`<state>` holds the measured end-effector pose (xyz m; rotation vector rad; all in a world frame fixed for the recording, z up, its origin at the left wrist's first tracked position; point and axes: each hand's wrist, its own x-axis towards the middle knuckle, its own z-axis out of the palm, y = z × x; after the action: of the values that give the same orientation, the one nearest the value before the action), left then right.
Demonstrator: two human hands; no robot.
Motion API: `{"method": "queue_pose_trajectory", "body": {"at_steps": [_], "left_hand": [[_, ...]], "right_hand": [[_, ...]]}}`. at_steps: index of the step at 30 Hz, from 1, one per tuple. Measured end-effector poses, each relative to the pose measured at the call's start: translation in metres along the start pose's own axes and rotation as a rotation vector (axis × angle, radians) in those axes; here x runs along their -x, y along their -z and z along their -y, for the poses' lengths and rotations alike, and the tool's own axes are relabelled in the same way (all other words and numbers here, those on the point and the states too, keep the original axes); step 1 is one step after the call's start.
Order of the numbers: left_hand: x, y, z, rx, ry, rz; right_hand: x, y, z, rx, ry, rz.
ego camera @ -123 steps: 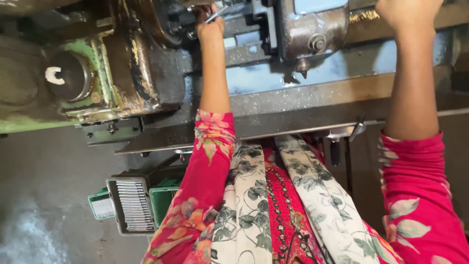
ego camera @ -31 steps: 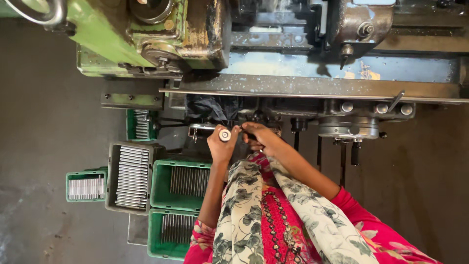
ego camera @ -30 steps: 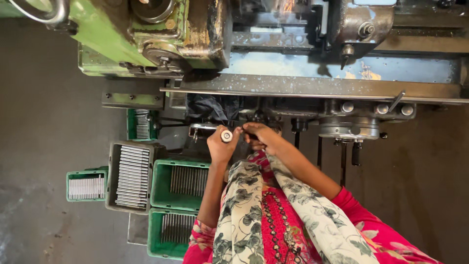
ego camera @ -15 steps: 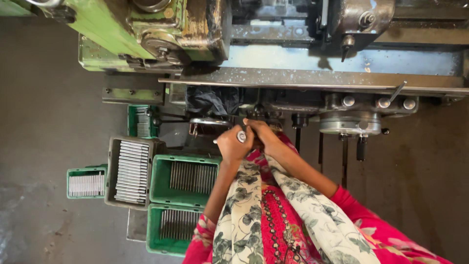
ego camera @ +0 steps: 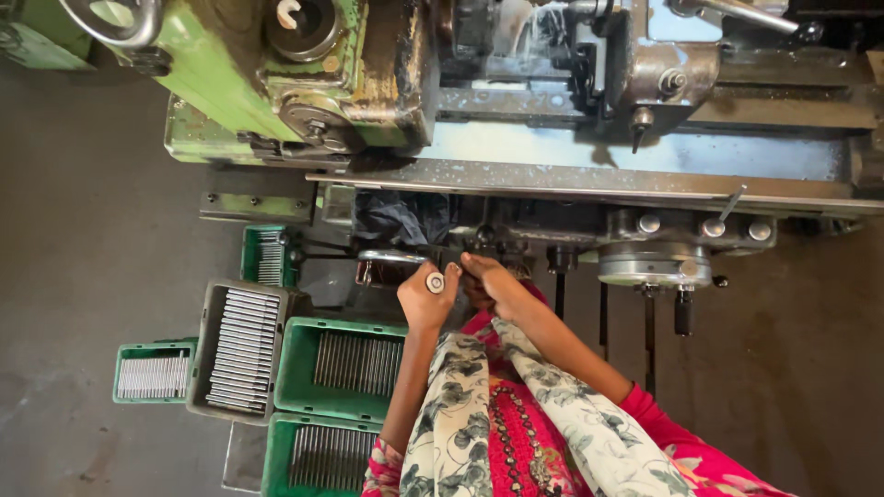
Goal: The person works at a lathe, fitting small metal workpieces into the machine and tightening them with a wrench. They operate the lathe, retrieve machined parts, and place finished pieces into green bins beside the machine.
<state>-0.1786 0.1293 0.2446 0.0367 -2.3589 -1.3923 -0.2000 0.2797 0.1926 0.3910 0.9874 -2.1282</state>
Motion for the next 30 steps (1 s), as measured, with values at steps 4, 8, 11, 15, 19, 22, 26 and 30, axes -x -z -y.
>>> {"method": "queue_pose_trajectory", "body": {"at_steps": [4, 8, 11, 15, 19, 22, 26, 30], "left_hand": [[0.004, 0.000, -0.002, -0.035, 0.063, -0.014], [0.010, 0.001, 0.000, -0.069, -0.079, 0.005], [0.014, 0.000, 0.008, -0.032, -0.175, -0.030], [0.019, -0.007, 0.029, 0.277, 0.079, -0.091], [0.027, -0.014, 0.052, 0.315, 0.154, -0.158], [0.034, -0.011, 0.059, 0.659, 0.419, -0.201], [0.036, 0.006, 0.058, 1.290, 1.280, -0.271], [0.035, 0.021, 0.061, 1.701, 1.030, 0.118]], "right_hand": [[-0.001, 0.015, 0.011, 0.134, -0.075, 0.042], [0.001, 0.030, 0.019, 0.131, -0.175, 0.205], [-0.002, 0.021, 0.009, 0.266, 0.032, 0.135], [0.001, -0.018, -0.014, 0.848, 0.630, -0.365], [0.013, -0.060, -0.016, 0.943, 0.674, -0.454], [0.018, -0.079, -0.010, 0.935, 0.862, -0.364], [0.011, -0.081, 0.000, 1.273, 0.967, -0.103], [0.014, -0.070, 0.006, 1.461, 0.950, 0.088]]}}
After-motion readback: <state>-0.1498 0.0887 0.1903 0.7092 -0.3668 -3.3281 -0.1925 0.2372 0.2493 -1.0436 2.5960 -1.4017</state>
